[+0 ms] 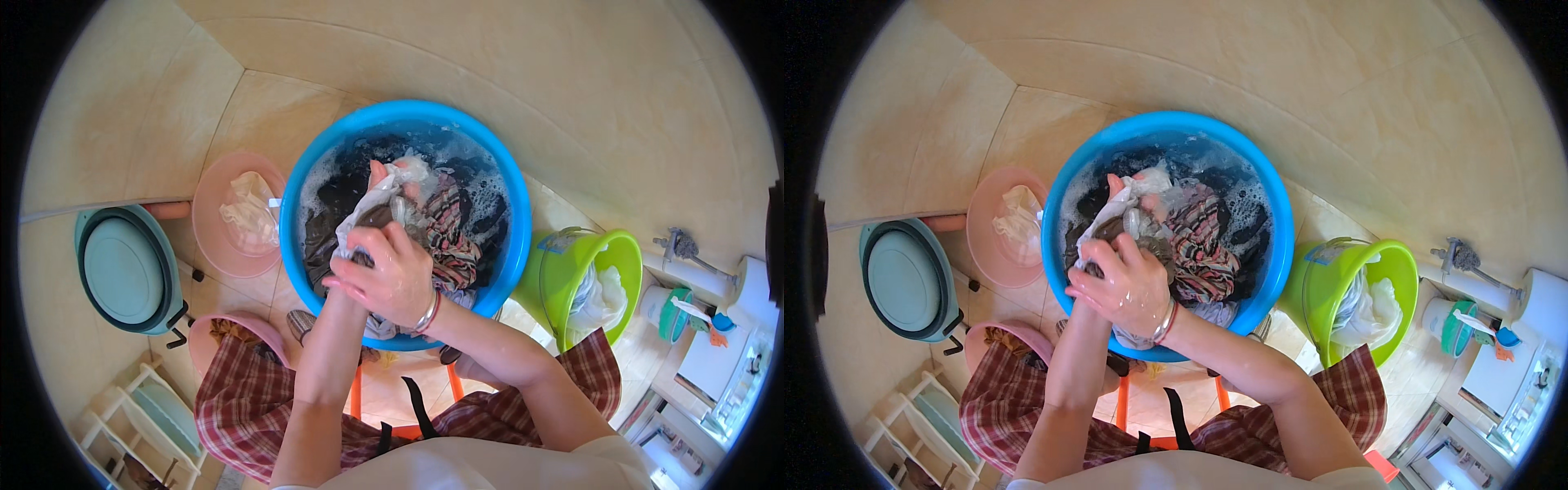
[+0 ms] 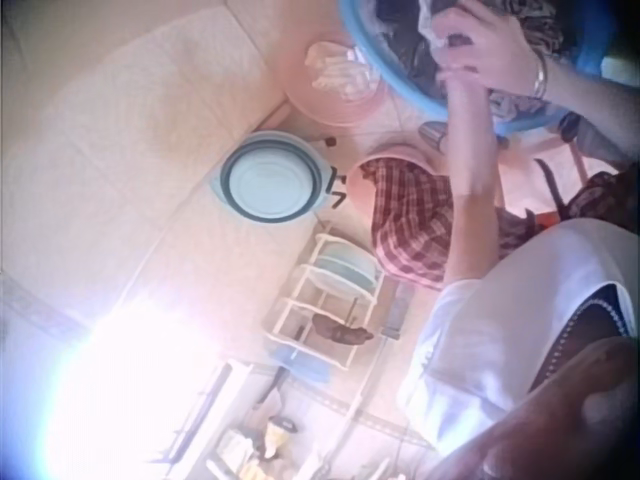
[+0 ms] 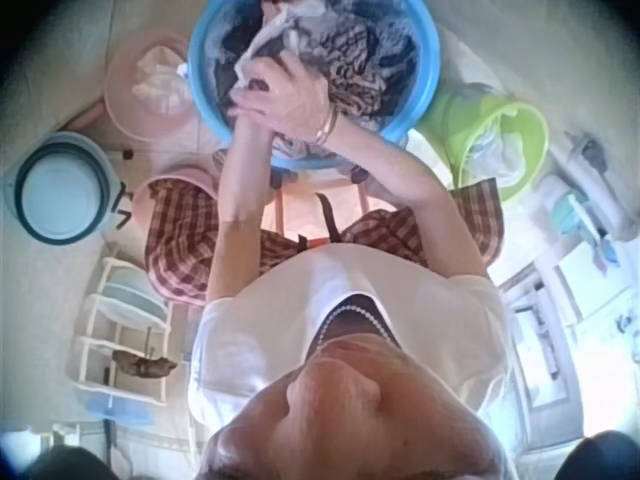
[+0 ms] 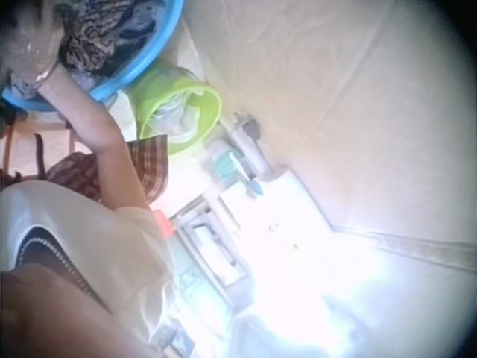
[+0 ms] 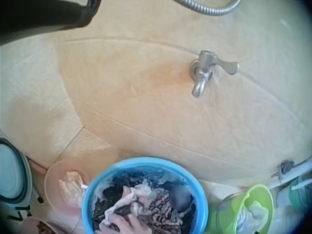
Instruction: The person hand washes various garments in a blue basin filled with soapy water. They scrub, rinse, and wring out items including a blue shirt, a white cloth, and a patterned garment, then transfer the washed items into a green bucket.
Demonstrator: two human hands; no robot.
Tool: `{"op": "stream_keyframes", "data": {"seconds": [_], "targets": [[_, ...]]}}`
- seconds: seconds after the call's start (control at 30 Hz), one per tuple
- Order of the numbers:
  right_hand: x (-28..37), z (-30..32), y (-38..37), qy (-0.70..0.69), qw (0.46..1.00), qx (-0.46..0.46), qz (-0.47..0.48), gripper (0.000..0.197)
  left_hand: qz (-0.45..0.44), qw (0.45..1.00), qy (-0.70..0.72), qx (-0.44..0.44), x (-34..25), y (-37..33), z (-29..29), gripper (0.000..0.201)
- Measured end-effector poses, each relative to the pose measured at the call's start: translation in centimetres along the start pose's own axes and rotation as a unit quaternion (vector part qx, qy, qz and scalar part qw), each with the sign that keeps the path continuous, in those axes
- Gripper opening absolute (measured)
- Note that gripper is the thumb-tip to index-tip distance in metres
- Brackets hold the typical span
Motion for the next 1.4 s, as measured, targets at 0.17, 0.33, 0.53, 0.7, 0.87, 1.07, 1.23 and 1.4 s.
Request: {"op": "stream_keyframes", "data": {"seconds": [0.17,0.33,0.53,0.7,0.87,1.07,1.23,1.4], "targets": [[-3.3,-0.8,-0.8,-0.037,0.997,-0.048,-0.051,0.018,0.031,0.996,0.071,0.037,0.8,0.1,0.2,0.042],[-7.8,-3.1,-0.4,-0.159,0.978,-0.072,-0.110,0.013,-0.335,0.756,-0.531,-0.183,-5.3,3.1,4.9,0.022],[-20.8,-6.8,4.4,0.013,0.974,0.015,-0.224,0.019,-0.276,0.801,-0.316,-0.427,-2.3,3.6,4.4,0.040],[-24.0,-7.7,6.0,0.100,0.947,0.032,-0.302,0.038,-0.218,0.879,-0.252,-0.341,-4.8,2.9,7.4,0.045],[-22.1,-13.1,7.9,0.129,0.877,0.314,-0.340,0.046,-0.204,0.874,-0.281,-0.339,-6.3,3.2,12.3,0.047],[-25.3,-13.5,7.5,0.042,0.876,0.249,-0.410,0.035,-0.211,0.887,-0.256,-0.320,-5.3,1.4,12.3,0.059],[-11.4,-4.0,1.7,-0.013,0.995,0.050,-0.091,0.027,-0.093,0.976,-0.116,-0.157,-2.9,0.5,7.1,0.047],[-2.1,-1.1,3.2,-0.016,0.994,0.085,0.062,0.025,-0.105,0.976,-0.144,-0.126,-1.9,0.8,0.4,0.039]]}}
Point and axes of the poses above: each hand's wrist, its own y-axis away from the middle knuckle, its own z-axis out of the back of the hand, x = y × z, the point moved 8 cm from there along -y, towards the middle knuckle, and after that the axes turned 5 degrees about y, right-handed, at the moved point
